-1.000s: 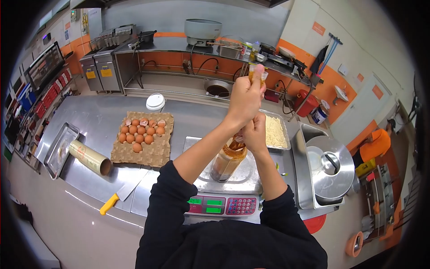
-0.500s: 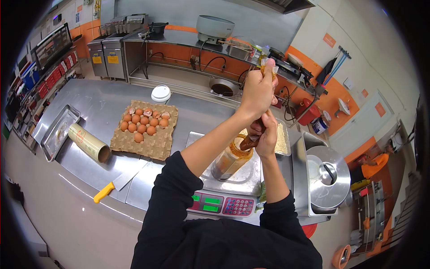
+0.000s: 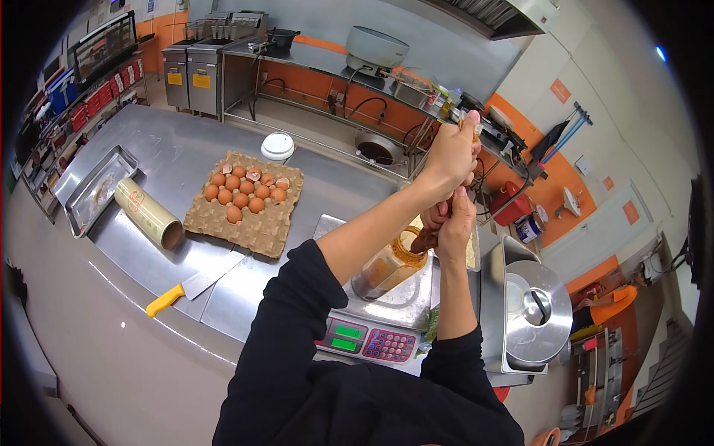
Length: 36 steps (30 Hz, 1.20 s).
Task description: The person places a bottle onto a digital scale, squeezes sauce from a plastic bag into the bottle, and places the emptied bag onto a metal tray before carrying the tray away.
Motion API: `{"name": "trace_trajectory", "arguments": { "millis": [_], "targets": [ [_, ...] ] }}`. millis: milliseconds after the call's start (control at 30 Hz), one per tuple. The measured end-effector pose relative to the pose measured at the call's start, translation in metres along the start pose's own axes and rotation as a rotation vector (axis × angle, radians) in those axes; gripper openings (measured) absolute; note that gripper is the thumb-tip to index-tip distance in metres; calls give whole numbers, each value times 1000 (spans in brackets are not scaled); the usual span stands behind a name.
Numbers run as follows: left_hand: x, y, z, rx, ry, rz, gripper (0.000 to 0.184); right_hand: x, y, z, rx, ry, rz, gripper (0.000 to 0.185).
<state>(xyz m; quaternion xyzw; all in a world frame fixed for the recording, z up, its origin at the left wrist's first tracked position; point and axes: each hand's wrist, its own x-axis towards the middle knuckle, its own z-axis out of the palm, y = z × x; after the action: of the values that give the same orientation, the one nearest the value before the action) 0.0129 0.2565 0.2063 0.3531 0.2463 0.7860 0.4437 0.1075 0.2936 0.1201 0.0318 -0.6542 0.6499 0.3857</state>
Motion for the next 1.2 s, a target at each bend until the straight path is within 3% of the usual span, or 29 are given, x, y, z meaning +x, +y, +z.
{"name": "trace_trajectory", "arguments": {
  "millis": [133, 167, 267, 400, 533, 667, 933, 1033, 1200],
  "targets": [
    [2, 1, -7, 63, -142, 68, 55, 1, -19, 19, -28, 63, 93, 40],
    [2, 0, -6, 85, -172, 87, 55, 1, -20, 4, 7, -52, 136, 42],
    [4, -18, -4, 237, -197, 304, 55, 3, -31, 12, 77, 29, 136, 34],
    [-1, -5, 1, 203, -31, 226, 55, 2, -13, 3, -1, -121, -30, 31],
    [5, -4, 9, 248, 16, 350, 55, 0, -22, 33, -172, 238, -62, 34],
    [7, -7, 14, 290, 94, 446, 55, -8, -17, 24, -233, 192, -56, 35],
    [12, -6, 15, 299, 71, 462, 56, -11, -9, 16, -335, 123, -56, 32],
    [12, -6, 16, 270, 32, 473, 55, -8, -6, 25, -250, 199, -70, 19],
    [10, -5, 11, 240, -11, 450, 58, -1, -1, 26, -67, 190, -67, 17]
  ]
}}
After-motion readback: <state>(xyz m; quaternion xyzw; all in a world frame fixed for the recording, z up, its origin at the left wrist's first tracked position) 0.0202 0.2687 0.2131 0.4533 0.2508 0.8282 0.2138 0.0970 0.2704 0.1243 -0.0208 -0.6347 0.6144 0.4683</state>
